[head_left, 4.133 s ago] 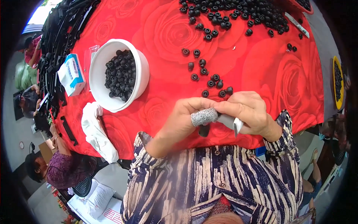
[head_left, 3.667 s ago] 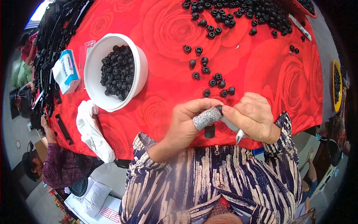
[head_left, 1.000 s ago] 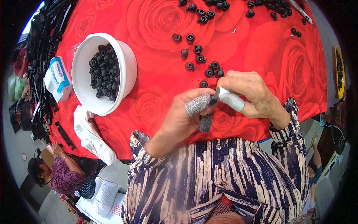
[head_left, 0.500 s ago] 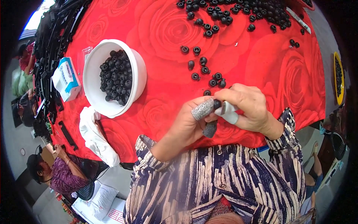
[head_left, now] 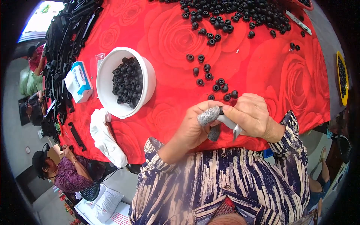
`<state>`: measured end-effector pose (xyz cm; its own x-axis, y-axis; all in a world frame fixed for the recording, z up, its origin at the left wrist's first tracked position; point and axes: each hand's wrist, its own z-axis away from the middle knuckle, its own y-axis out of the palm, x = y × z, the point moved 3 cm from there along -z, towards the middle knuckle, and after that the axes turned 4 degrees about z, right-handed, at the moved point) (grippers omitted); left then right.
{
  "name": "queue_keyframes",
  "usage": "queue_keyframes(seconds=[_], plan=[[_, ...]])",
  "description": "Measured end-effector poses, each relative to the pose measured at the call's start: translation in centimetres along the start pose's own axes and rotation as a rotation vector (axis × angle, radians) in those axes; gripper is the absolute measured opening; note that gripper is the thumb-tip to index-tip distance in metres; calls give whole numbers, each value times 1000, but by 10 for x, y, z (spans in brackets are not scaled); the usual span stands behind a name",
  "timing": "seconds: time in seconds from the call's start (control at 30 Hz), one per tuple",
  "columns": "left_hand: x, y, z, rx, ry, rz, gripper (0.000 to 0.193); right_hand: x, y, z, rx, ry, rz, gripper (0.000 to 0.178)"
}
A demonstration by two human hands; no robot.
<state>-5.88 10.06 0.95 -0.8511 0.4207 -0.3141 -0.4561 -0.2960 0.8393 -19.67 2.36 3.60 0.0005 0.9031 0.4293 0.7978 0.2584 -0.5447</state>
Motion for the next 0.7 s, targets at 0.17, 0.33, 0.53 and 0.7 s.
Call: queue_keyframes(seconds=[0.17,0.33,0.53,0.7], plan=[[-69,15,42,-311,850,-890,16,-9,-6,4,-64,70,29,24],[-144,1,75,-696,1116,-1239,22,-7,-7,-1,-78,96,56,21],[-136,6,65,-726,1211,-1682,31,-12,-7,2,-34,95,86,23],[-71,25,2,-275,983,-1902,16,-11,-6,-1,-58,78,55,23]])
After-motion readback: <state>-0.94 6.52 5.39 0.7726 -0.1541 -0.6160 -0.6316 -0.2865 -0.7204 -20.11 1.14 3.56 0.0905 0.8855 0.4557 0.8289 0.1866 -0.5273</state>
